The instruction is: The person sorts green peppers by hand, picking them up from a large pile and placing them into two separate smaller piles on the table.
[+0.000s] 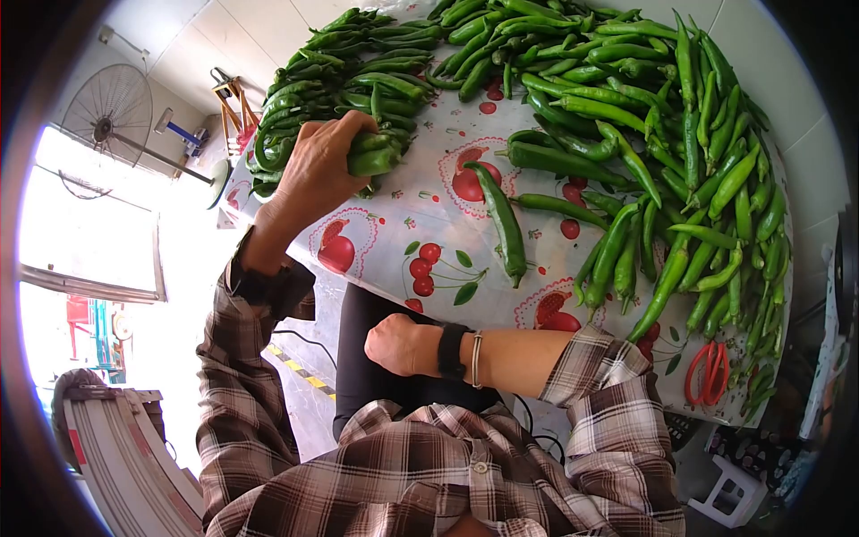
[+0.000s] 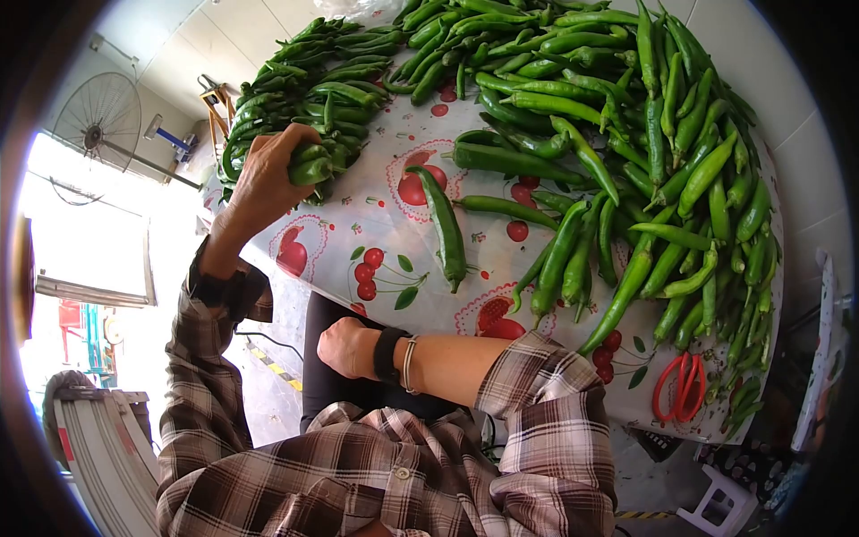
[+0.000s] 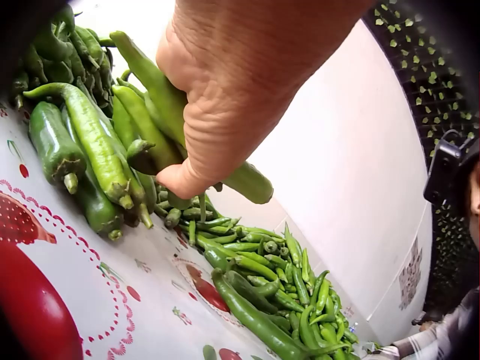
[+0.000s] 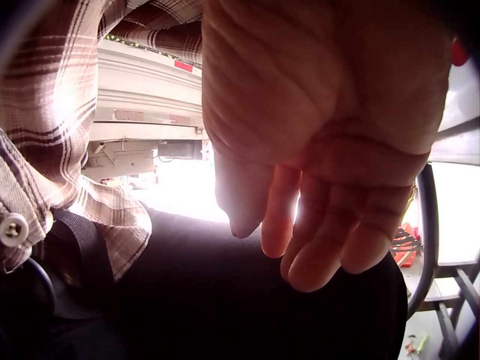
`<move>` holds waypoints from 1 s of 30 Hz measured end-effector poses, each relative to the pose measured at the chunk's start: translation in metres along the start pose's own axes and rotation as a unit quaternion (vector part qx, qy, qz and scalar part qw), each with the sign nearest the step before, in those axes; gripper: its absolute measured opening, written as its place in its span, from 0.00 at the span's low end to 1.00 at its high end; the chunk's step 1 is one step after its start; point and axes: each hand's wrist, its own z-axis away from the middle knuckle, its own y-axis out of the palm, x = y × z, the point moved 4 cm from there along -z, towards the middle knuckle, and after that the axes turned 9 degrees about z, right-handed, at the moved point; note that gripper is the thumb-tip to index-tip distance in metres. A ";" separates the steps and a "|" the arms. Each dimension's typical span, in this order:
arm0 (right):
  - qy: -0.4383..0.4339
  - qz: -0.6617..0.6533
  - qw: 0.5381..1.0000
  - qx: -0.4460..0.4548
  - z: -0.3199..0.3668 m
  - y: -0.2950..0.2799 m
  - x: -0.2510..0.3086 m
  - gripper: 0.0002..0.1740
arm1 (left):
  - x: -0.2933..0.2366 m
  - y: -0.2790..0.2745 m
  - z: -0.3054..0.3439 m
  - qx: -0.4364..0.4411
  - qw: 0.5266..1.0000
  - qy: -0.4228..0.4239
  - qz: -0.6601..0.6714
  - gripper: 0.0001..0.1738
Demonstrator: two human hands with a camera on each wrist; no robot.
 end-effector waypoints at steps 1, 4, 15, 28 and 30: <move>0.001 0.000 1.000 0.000 0.001 -0.001 0.000 0.13 | -0.006 0.000 -0.001 0.016 1.000 0.011 0.010 0.26; -0.001 0.004 1.000 -0.002 -0.002 0.002 0.000 0.12 | -0.016 0.005 -0.003 0.031 0.998 0.043 0.027 0.26; -0.009 0.006 0.998 -0.060 -0.005 0.010 0.001 0.09 | -0.031 0.043 -0.002 0.091 0.987 0.123 0.057 0.23; -0.002 0.019 0.999 -0.036 -0.002 0.005 0.001 0.09 | -0.047 0.049 0.001 0.084 0.985 0.143 0.049 0.23; -0.001 0.015 0.999 -0.037 -0.003 0.007 0.001 0.09 | -0.048 0.051 0.001 0.081 0.984 0.149 0.051 0.22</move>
